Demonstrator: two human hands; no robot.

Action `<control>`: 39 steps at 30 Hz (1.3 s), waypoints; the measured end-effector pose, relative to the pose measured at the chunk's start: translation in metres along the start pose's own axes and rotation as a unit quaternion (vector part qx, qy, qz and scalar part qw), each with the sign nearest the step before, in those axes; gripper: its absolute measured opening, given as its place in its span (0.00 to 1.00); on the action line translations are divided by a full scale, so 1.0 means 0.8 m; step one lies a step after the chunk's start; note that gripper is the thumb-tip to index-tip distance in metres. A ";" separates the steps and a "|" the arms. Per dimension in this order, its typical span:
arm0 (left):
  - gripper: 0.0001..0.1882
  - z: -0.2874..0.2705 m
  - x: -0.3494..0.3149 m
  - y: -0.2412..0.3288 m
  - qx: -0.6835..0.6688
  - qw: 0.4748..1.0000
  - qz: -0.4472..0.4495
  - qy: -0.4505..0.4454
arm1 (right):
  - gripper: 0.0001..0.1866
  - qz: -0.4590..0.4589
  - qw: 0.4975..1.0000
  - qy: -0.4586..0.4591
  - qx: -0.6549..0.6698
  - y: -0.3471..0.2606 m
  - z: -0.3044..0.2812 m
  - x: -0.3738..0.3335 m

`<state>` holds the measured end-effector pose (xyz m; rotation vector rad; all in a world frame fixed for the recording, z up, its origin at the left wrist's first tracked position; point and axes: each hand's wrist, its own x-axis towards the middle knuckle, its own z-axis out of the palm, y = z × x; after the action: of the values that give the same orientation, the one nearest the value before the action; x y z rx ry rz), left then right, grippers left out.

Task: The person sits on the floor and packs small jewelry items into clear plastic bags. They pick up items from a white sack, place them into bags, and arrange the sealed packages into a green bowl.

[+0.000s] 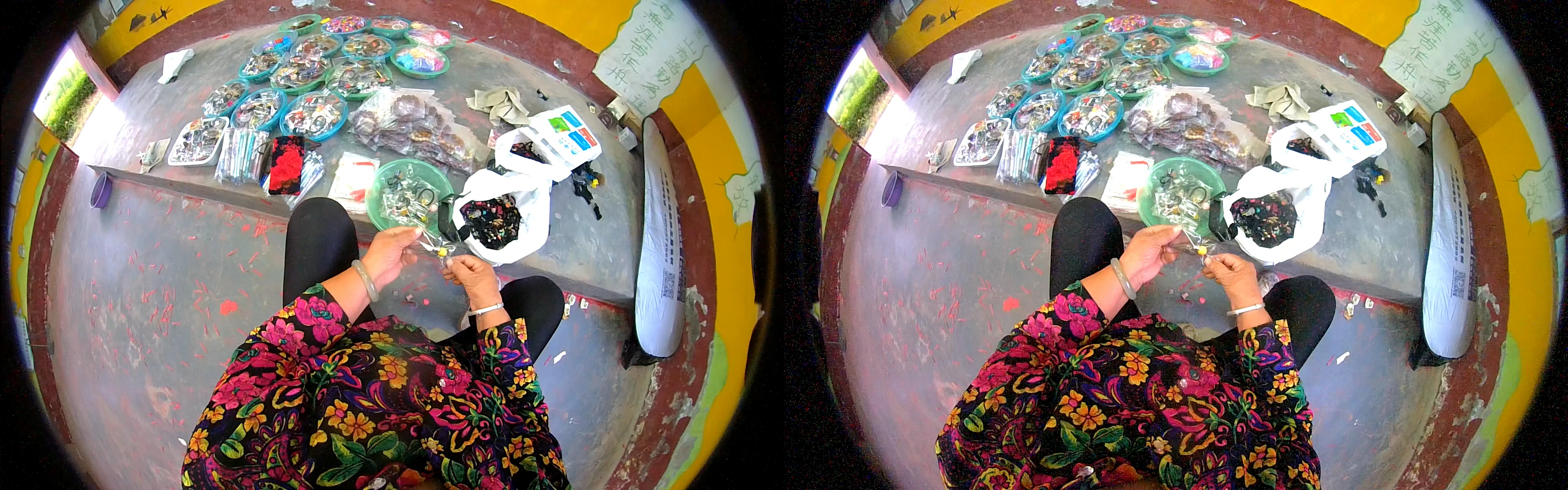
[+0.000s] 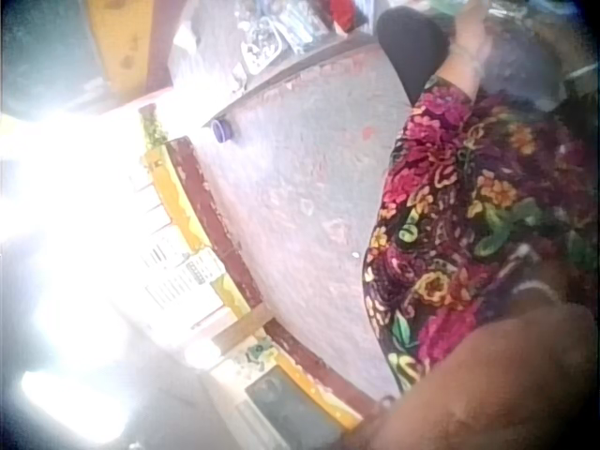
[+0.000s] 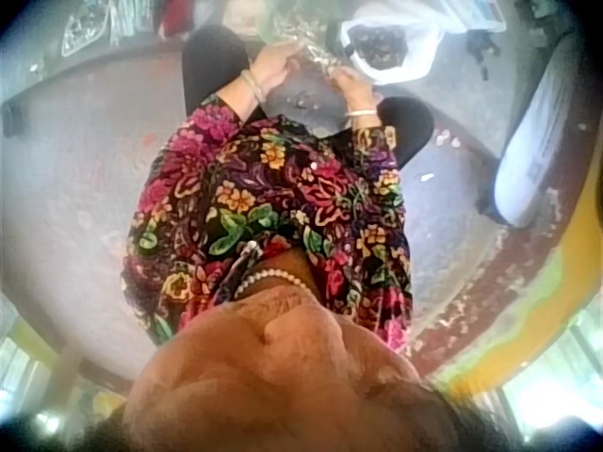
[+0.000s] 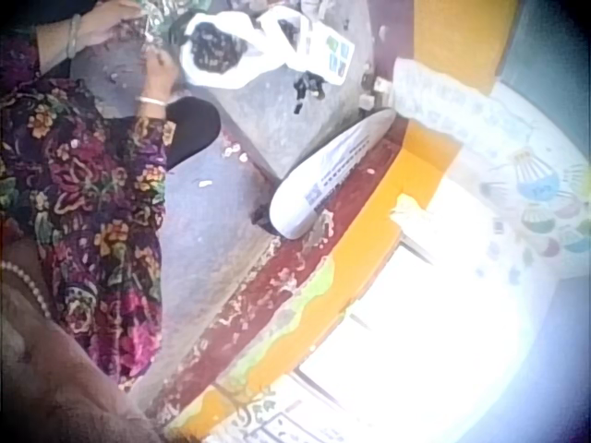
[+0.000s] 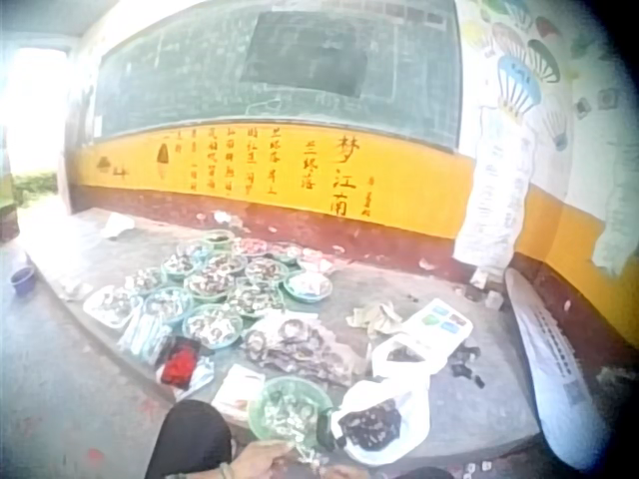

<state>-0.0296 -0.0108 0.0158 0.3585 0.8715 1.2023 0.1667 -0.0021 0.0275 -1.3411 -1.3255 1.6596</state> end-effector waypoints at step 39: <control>0.09 0.008 -0.006 0.004 -0.027 0.998 -0.042 -0.043 | 0.07 0.007 0.999 0.033 0.029 0.012 -0.016 0.003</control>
<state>-0.0275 -0.0124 0.0240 0.3233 0.7711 1.1224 0.1791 0.0012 0.0179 -1.3633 -1.2231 1.6357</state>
